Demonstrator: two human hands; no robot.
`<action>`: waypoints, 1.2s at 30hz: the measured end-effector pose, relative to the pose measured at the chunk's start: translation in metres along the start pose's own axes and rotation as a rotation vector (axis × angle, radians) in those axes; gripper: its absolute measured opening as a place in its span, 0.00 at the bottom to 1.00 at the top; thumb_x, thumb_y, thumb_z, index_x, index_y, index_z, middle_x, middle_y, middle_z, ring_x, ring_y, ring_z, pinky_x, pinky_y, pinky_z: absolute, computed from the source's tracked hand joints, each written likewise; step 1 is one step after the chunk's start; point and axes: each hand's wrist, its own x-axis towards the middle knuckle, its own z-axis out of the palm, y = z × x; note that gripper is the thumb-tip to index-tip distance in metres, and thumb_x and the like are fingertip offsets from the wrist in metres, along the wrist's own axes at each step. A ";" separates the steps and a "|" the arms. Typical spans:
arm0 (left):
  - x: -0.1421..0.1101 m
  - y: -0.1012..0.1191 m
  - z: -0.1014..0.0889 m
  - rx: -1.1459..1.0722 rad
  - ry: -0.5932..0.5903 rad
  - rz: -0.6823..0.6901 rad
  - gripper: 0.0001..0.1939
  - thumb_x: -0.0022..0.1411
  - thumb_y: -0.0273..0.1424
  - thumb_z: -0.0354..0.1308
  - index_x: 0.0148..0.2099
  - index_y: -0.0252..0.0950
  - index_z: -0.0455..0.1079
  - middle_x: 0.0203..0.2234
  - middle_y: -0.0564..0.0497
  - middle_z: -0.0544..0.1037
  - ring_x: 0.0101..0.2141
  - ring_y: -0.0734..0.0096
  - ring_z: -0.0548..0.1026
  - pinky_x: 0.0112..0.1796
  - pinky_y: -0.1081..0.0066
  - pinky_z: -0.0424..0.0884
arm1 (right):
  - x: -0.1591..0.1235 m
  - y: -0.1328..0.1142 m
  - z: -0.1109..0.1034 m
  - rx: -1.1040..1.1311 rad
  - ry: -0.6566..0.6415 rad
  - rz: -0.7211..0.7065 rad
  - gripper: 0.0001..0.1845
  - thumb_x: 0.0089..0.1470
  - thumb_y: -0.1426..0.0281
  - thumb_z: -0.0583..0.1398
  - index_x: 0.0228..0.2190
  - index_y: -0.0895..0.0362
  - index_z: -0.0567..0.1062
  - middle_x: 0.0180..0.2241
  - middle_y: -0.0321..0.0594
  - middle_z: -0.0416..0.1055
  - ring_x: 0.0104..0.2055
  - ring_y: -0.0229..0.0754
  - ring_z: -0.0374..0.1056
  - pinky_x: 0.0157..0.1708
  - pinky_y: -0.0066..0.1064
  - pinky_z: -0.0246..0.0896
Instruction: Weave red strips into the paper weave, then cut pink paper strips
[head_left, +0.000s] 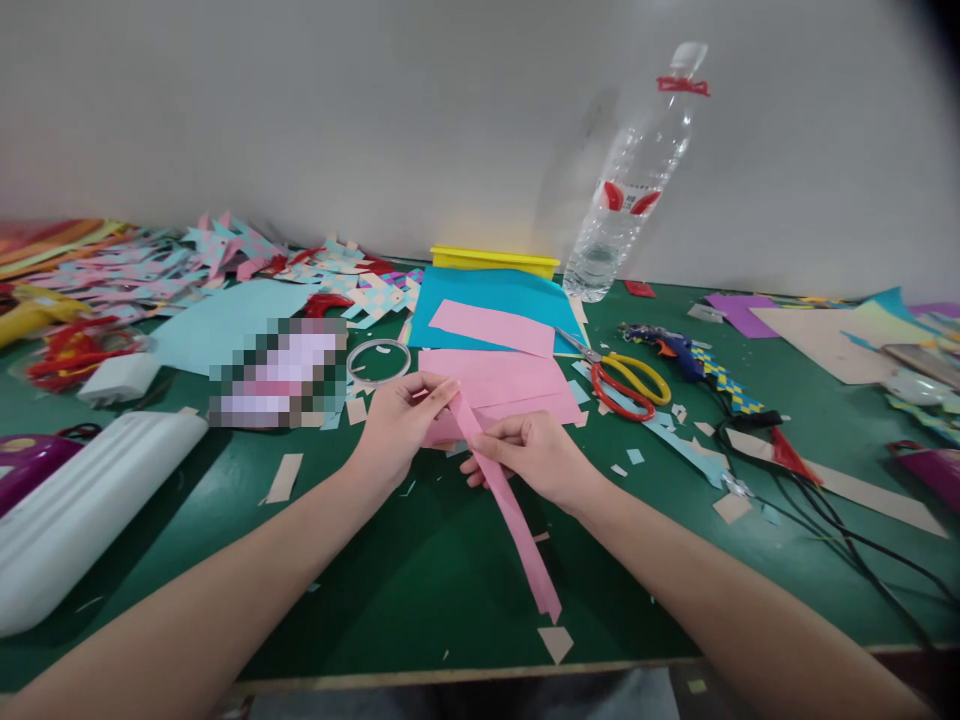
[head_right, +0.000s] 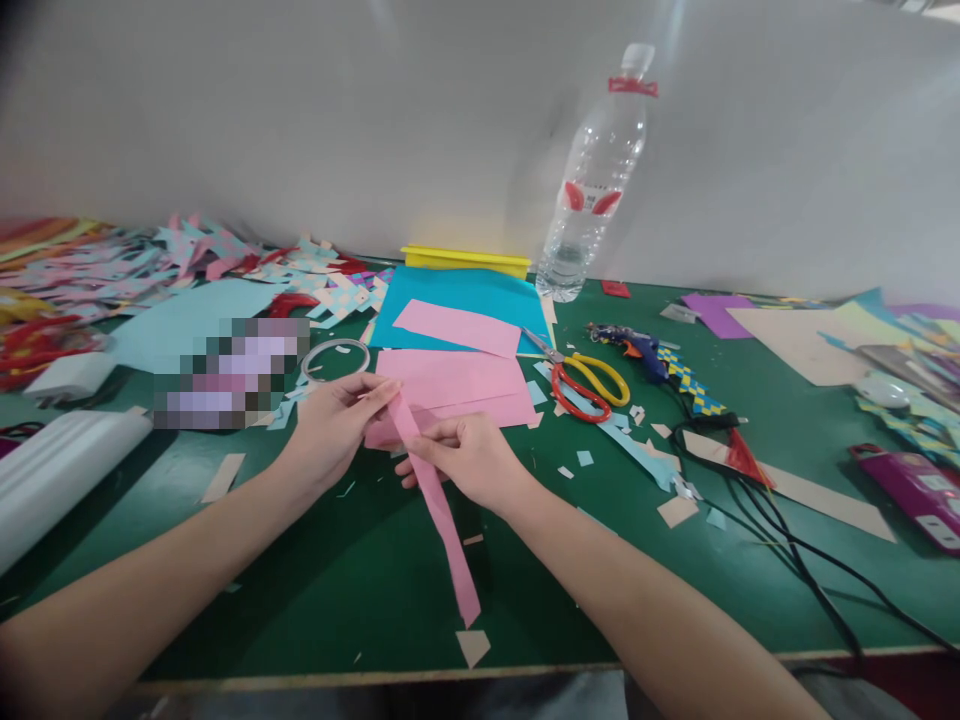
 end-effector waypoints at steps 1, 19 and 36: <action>0.001 0.000 -0.001 0.014 0.016 0.024 0.12 0.53 0.38 0.64 0.29 0.33 0.72 0.22 0.54 0.70 0.21 0.78 0.66 0.21 0.77 0.65 | 0.000 0.000 0.000 -0.004 -0.006 0.001 0.19 0.48 0.56 0.63 0.32 0.62 0.78 0.31 0.46 0.79 0.31 0.42 0.76 0.35 0.36 0.72; 0.010 -0.005 -0.009 0.014 0.134 0.154 0.08 0.55 0.34 0.63 0.31 0.34 0.73 0.22 0.54 0.70 0.24 0.78 0.65 0.28 0.75 0.64 | -0.002 -0.003 0.002 -0.012 -0.007 0.042 0.16 0.47 0.59 0.65 0.29 0.62 0.78 0.28 0.45 0.79 0.30 0.43 0.76 0.34 0.36 0.73; 0.015 0.001 -0.019 -0.121 0.228 0.180 0.07 0.52 0.33 0.65 0.29 0.34 0.74 0.23 0.53 0.72 0.25 0.76 0.68 0.27 0.75 0.66 | -0.009 -0.015 -0.007 -0.096 -0.134 0.161 0.16 0.44 0.60 0.66 0.28 0.63 0.77 0.27 0.45 0.78 0.28 0.41 0.76 0.30 0.31 0.72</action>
